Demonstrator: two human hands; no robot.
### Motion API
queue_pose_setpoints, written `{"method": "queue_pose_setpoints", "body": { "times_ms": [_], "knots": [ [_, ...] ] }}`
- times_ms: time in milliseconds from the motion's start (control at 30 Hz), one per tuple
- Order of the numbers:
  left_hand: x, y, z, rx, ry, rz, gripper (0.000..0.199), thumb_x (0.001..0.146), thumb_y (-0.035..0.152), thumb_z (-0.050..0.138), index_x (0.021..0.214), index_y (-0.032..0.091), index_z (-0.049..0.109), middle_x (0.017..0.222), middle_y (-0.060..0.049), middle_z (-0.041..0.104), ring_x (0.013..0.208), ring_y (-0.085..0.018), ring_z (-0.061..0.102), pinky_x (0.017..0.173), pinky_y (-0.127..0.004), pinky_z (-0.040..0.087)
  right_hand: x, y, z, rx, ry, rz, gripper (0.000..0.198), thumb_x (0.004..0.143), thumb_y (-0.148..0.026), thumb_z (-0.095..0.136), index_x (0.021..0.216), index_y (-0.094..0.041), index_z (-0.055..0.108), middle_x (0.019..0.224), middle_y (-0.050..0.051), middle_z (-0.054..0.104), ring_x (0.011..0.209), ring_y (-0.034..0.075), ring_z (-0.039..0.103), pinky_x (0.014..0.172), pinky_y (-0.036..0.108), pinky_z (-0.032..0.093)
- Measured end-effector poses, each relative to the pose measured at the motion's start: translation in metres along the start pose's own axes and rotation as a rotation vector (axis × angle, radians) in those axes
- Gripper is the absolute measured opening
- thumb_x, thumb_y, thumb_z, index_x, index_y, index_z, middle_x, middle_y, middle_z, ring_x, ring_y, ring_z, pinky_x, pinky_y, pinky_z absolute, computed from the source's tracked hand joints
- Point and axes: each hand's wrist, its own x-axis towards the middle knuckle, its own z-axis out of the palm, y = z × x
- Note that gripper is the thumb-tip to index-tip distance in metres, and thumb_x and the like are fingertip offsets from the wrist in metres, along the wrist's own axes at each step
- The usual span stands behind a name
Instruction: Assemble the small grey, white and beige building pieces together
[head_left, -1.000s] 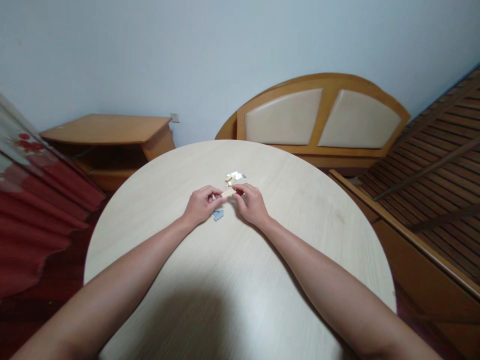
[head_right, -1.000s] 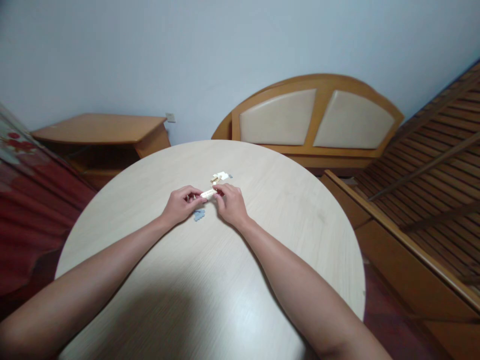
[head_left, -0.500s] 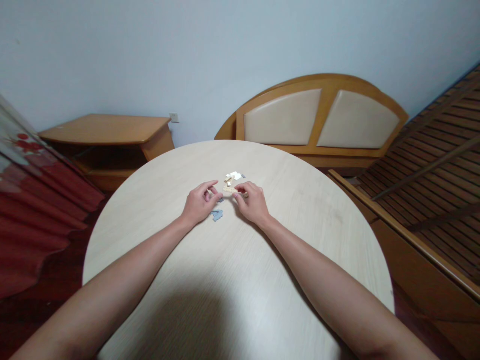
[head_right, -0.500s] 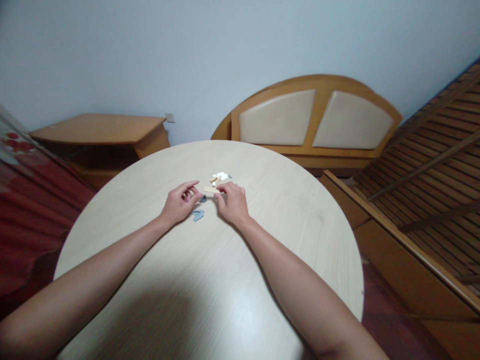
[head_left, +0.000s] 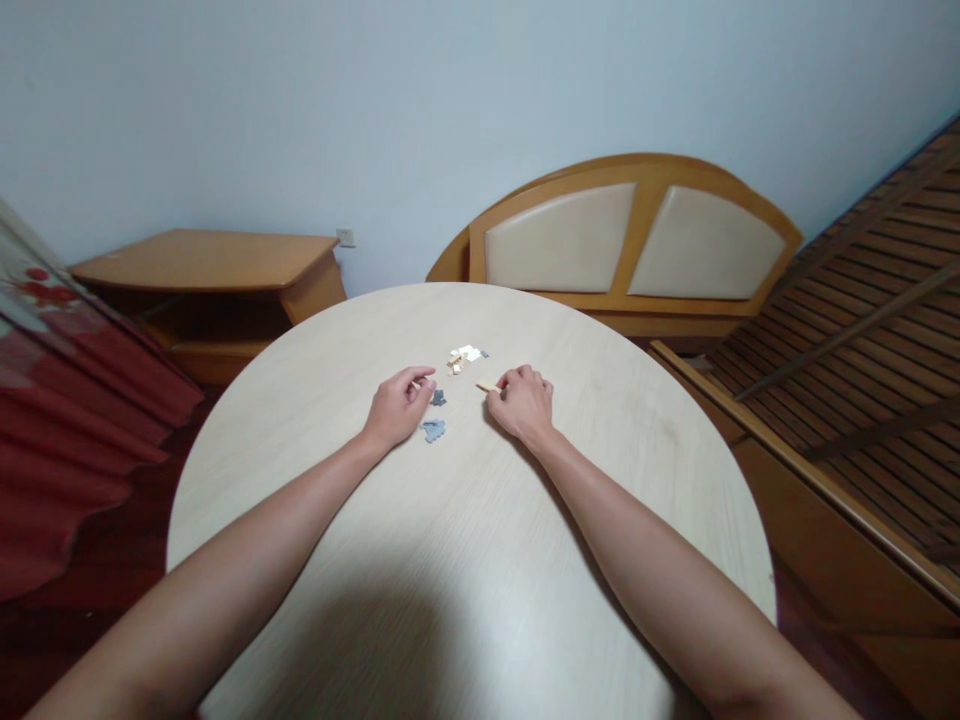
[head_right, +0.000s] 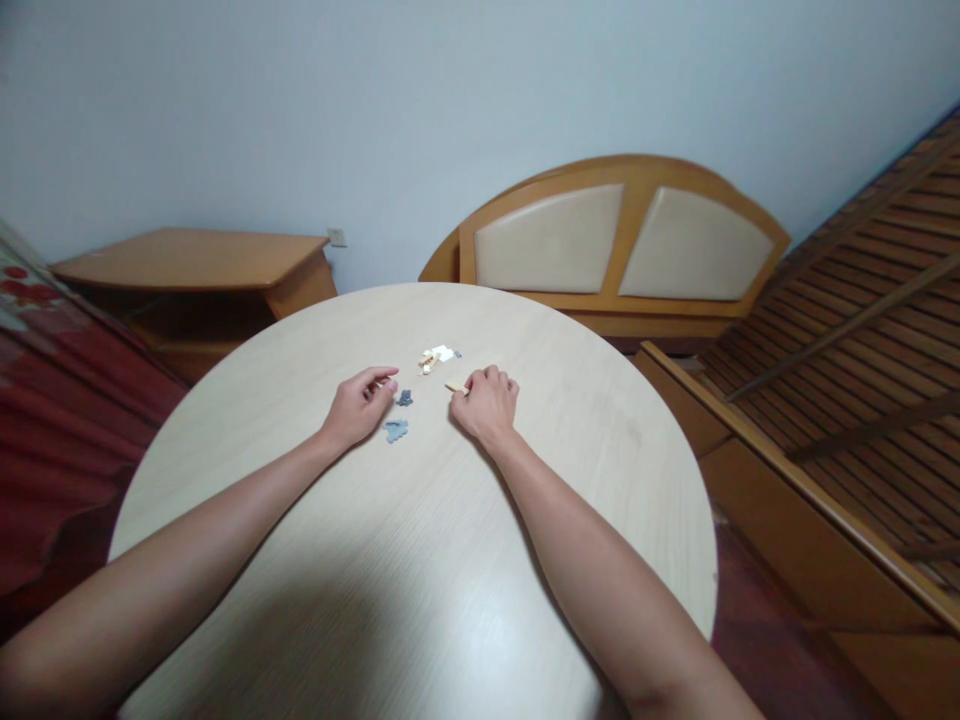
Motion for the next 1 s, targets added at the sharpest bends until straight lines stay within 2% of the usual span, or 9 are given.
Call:
{"method": "queue_pose_setpoints", "body": {
  "times_ms": [167,267,400,500,567,733,867,1000],
  "knots": [
    [0.0,-0.001,0.0,-0.007,-0.002,-0.011,0.034,0.093,0.037,0.057,0.113,0.015,0.073,0.076,-0.004,0.069,0.06,-0.013,0.054,0.06,-0.026,0.043,0.0,0.0,-0.001,0.005,-0.007,0.017,0.021,0.082,-0.028,0.056,0.092,-0.015,0.068,0.107,0.018,0.064,0.105,0.034,0.057,0.095,0.049,0.039],
    [0.0,-0.001,0.0,-0.003,-0.004,-0.019,0.034,0.093,0.037,0.056,0.113,0.015,0.073,0.08,-0.005,0.072,0.064,-0.014,0.057,0.062,-0.027,0.044,0.0,0.001,0.001,0.035,0.02,-0.022,0.026,0.082,-0.028,0.056,0.101,-0.014,0.068,0.11,0.018,0.065,0.106,0.034,0.057,0.098,0.049,0.039],
    [0.001,-0.001,0.0,-0.02,-0.012,-0.023,0.034,0.094,0.036,0.056,0.113,0.015,0.073,0.088,-0.007,0.074,0.069,-0.015,0.06,0.065,-0.028,0.047,-0.003,-0.003,0.004,0.088,0.017,-0.197,0.037,0.086,-0.025,0.054,0.118,-0.013,0.067,0.125,0.017,0.064,0.117,0.032,0.056,0.107,0.05,0.034],
    [0.001,-0.002,0.001,-0.04,-0.011,-0.029,0.032,0.094,0.035,0.056,0.112,0.016,0.073,0.09,-0.007,0.075,0.072,-0.016,0.063,0.067,-0.028,0.049,-0.008,-0.01,0.005,0.115,-0.024,-0.342,0.038,0.091,-0.026,0.052,0.125,-0.017,0.065,0.14,0.015,0.059,0.13,0.031,0.05,0.113,0.051,0.029],
    [0.001,-0.003,0.001,-0.059,-0.006,-0.034,0.03,0.094,0.034,0.056,0.111,0.016,0.073,0.091,-0.007,0.075,0.074,-0.016,0.064,0.069,-0.029,0.05,-0.008,-0.015,0.005,0.104,-0.032,-0.371,0.038,0.093,-0.025,0.05,0.128,-0.018,0.065,0.144,0.014,0.057,0.133,0.03,0.048,0.114,0.051,0.028],
    [0.002,-0.005,0.002,-0.078,0.005,-0.047,0.028,0.094,0.032,0.056,0.11,0.016,0.073,0.091,-0.007,0.075,0.075,-0.017,0.065,0.071,-0.029,0.051,0.013,-0.029,0.002,-0.006,-0.046,-0.306,0.035,0.093,-0.025,0.054,0.124,-0.019,0.069,0.135,0.015,0.061,0.124,0.032,0.052,0.104,0.049,0.036],
    [0.002,-0.007,0.002,-0.082,0.005,-0.05,0.027,0.094,0.032,0.056,0.108,0.016,0.073,0.091,-0.007,0.076,0.076,-0.017,0.065,0.069,-0.029,0.05,0.038,-0.04,0.005,-0.084,-0.099,-0.32,0.029,0.094,-0.026,0.056,0.117,-0.02,0.073,0.128,0.016,0.063,0.118,0.033,0.052,0.099,0.047,0.037],
    [0.002,-0.009,0.003,-0.073,0.008,-0.044,0.026,0.094,0.033,0.056,0.105,0.017,0.073,0.088,-0.006,0.075,0.075,-0.017,0.065,0.067,-0.027,0.048,0.049,-0.046,0.015,-0.114,-0.119,-0.318,0.026,0.094,-0.024,0.057,0.113,-0.021,0.075,0.124,0.015,0.064,0.116,0.033,0.052,0.095,0.046,0.037]
  ]
}}
